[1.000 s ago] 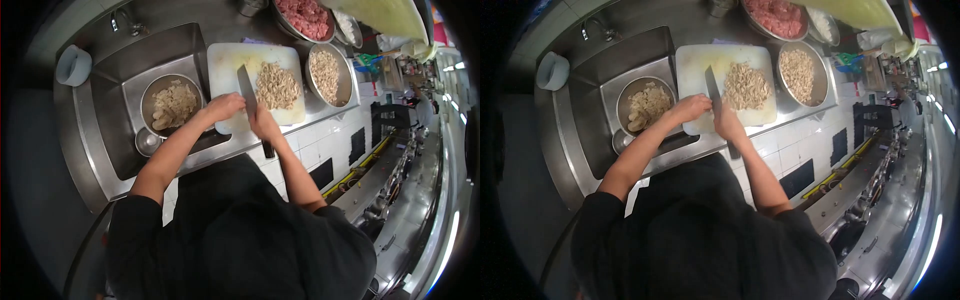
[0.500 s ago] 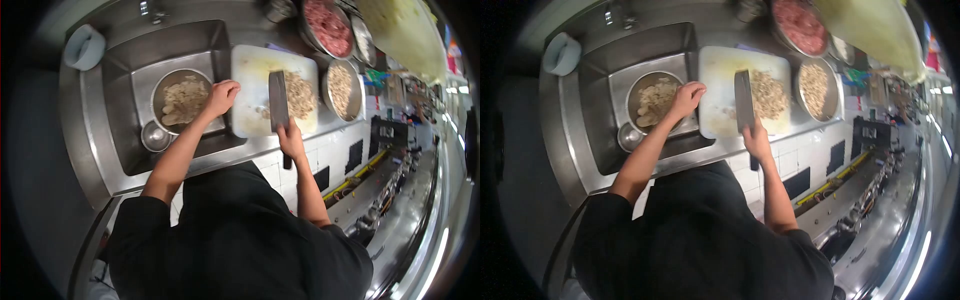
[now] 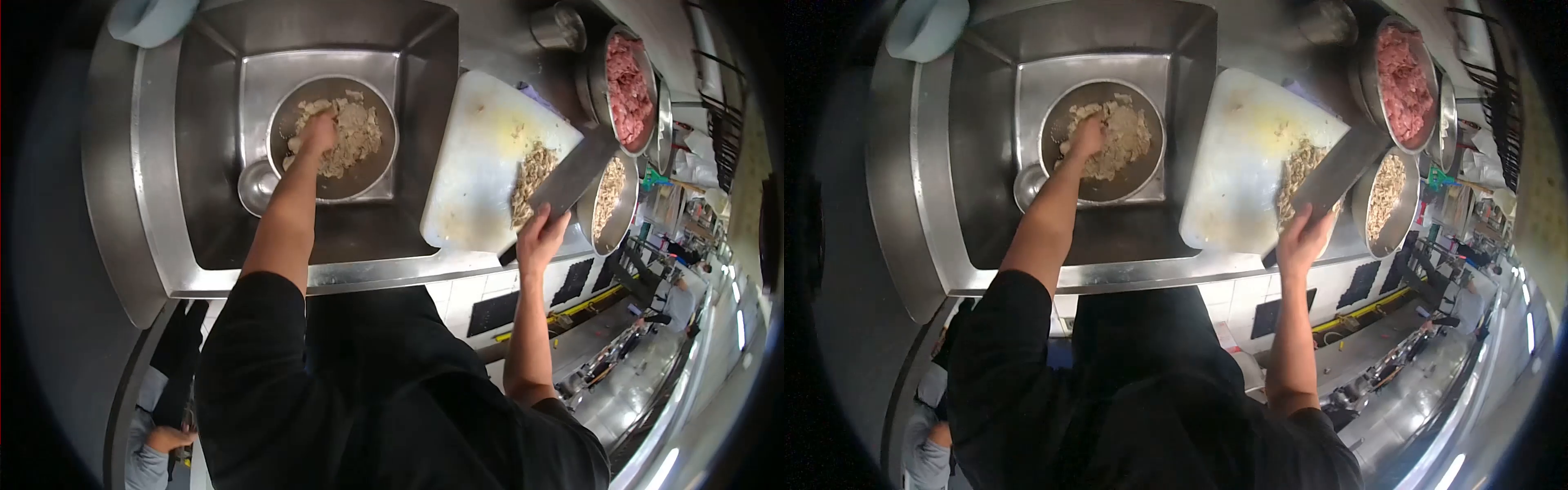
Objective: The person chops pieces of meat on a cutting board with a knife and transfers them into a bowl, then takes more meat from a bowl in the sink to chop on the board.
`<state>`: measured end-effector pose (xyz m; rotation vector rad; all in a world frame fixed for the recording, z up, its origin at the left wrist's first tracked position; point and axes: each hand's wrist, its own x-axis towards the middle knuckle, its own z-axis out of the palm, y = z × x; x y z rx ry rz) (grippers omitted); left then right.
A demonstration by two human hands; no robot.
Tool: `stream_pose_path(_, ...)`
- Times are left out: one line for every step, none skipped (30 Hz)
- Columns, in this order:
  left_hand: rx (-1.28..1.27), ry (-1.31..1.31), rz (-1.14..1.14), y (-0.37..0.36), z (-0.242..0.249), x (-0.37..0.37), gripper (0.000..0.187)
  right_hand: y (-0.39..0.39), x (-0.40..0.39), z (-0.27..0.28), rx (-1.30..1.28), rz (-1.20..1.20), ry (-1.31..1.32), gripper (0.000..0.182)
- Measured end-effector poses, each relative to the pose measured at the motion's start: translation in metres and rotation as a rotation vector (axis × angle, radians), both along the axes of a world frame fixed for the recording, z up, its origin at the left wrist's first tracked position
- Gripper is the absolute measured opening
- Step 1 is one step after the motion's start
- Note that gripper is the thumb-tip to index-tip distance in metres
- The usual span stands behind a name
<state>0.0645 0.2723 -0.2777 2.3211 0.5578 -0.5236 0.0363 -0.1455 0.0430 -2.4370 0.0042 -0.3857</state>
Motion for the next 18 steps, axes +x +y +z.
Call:
stream_pose_path(0.035,0.032,-0.048,-0.004,-0.010,0.005,0.042,0.021,0.010,0.003,-0.207,0.025,-0.066,0.022)
stream_pose_path(0.072,0.062,-0.101,-0.008,-0.016,0.007,0.044,0.037,0.016,0.004,-0.410,0.051,-0.135,0.020)
stream_pose_path(0.064,0.078,-0.103,-0.015,-0.015,0.008,0.044,0.042,0.012,-0.006,-0.360,0.060,0.117,0.020)
stream_pose_path(0.090,0.164,-0.124,-0.021,-0.009,0.014,0.044,0.044,0.008,-0.012,-0.303,0.065,0.364,0.020)
stream_pose_path(0.121,0.241,-0.137,-0.020,0.000,0.020,0.044,0.042,0.008,-0.013,-0.283,0.109,0.322,0.021)
stream_pose_path(0.122,0.241,-0.128,-0.016,0.005,0.024,0.044,0.041,0.010,-0.014,-0.282,0.118,0.321,0.021)
stream_pose_path(0.096,0.283,-0.161,-0.015,0.013,0.025,0.039,0.040,0.009,-0.012,-0.285,0.106,0.390,0.021)
stream_pose_path(0.071,0.321,-0.195,-0.014,0.022,0.026,0.035,0.038,0.006,-0.009,-0.287,0.092,0.455,0.021)
stream_pose_path(0.075,0.310,-0.184,-0.013,0.018,0.024,0.035,0.031,-0.001,-0.013,-0.347,0.111,0.426,0.021)
stream_pose_path(0.068,0.259,-0.174,-0.011,0.002,0.016,0.035,0.030,-0.010,-0.012,-0.310,0.059,0.420,0.022)
stream_pose_path(0.060,0.215,-0.169,-0.009,-0.004,0.011,0.036,0.022,-0.021,-0.010,-0.318,0.102,0.440,0.021)
stream_pose_path(0.065,0.208,-0.162,-0.008,0.002,0.012,0.036,0.018,-0.028,-0.008,-0.327,0.143,0.460,0.021)
stream_pose_path(0.068,0.264,-0.146,-0.011,0.012,0.008,0.036,0.017,-0.029,-0.004,-0.328,0.148,0.457,0.021)
stream_pose_path(0.068,0.321,-0.130,-0.015,0.022,0.005,0.035,0.017,-0.030,-0.001,-0.350,0.125,0.528,0.022)
stream_pose_path(0.064,0.315,-0.125,-0.019,0.040,-0.002,0.035,0.017,-0.031,0.002,-0.373,0.100,0.597,0.022)
stream_pose_path(0.143,0.131,-0.227,-0.023,0.062,-0.007,0.036,0.014,-0.032,0.002,-0.380,0.102,0.589,0.022)
stream_pose_path(0.222,-0.054,-0.323,-0.029,0.073,-0.007,0.037,0.011,-0.032,-0.001,-0.363,0.115,0.567,0.022)
stream_pose_path(0.216,-0.058,-0.311,-0.038,0.067,-0.006,0.037,0.008,-0.033,-0.004,-0.346,0.129,0.548,0.021)
